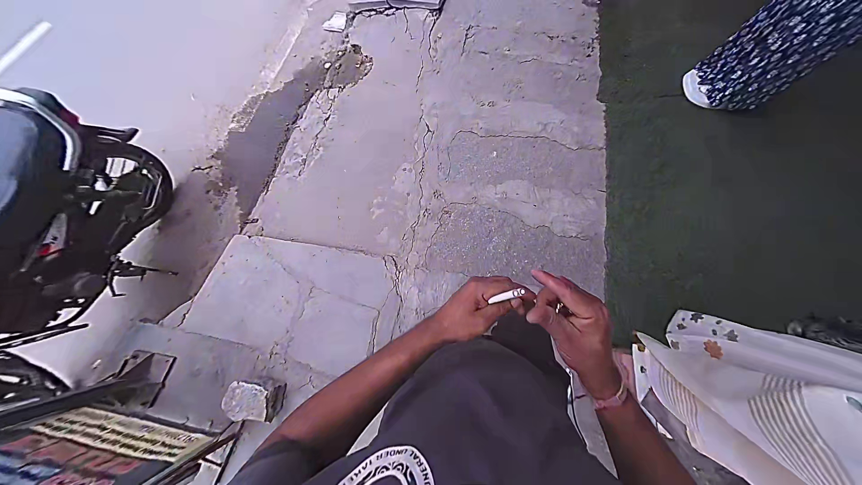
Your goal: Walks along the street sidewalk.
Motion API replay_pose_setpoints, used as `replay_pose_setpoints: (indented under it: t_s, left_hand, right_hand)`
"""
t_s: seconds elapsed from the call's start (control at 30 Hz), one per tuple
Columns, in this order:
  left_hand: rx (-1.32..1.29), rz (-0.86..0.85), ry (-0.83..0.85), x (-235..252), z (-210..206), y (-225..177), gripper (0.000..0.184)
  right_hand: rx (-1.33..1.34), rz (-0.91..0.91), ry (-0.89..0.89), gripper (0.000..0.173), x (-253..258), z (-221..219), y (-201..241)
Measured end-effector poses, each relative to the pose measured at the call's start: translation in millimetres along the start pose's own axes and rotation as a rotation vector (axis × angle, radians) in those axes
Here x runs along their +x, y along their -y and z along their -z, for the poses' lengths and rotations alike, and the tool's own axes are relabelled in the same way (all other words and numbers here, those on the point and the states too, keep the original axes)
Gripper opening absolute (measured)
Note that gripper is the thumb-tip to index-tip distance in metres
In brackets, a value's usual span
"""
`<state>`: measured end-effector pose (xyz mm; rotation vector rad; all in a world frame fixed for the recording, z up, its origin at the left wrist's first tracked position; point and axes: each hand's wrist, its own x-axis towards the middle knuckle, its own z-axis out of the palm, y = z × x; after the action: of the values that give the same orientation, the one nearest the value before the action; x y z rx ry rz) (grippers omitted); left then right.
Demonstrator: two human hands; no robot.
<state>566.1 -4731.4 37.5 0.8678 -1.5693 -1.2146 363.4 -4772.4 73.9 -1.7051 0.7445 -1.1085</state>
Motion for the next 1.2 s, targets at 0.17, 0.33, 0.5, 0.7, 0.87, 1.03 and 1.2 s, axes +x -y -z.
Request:
replay_pose_setpoints:
  t_s: [0.17,0.33,0.5,0.7,0.87,1.03,1.2]
  left_hand:
    - [0.05,-0.082,0.056,173,83,57,0.026]
    - [0.069,-0.08,-0.062,333,165,157,0.025]
    - [0.059,-0.026,-0.157,496,243,175,0.021]
    - [0.132,-0.1,-0.152,696,370,238,0.025]
    - [0.113,-0.107,-0.1,871,489,339,0.025]
    - [0.115,-0.037,-0.036,1049,593,348,0.023]
    - [0.174,0.054,-0.115,1192,686,365,0.03]
  right_hand:
    - [-0.021,0.196,-0.007,0.037,181,47,-73]
    - [0.173,0.295,0.164,0.021,374,81,-206]
    - [0.259,0.261,0.314,0.018,569,125,-256]
    - [0.26,0.263,0.295,0.014,785,158,-341]
    - [0.267,0.2,0.252,0.013,968,175,-453]
    - [0.176,0.164,0.173,0.012,1159,217,-477]
    - [0.156,0.144,-0.031,0.011,1327,248,-518]
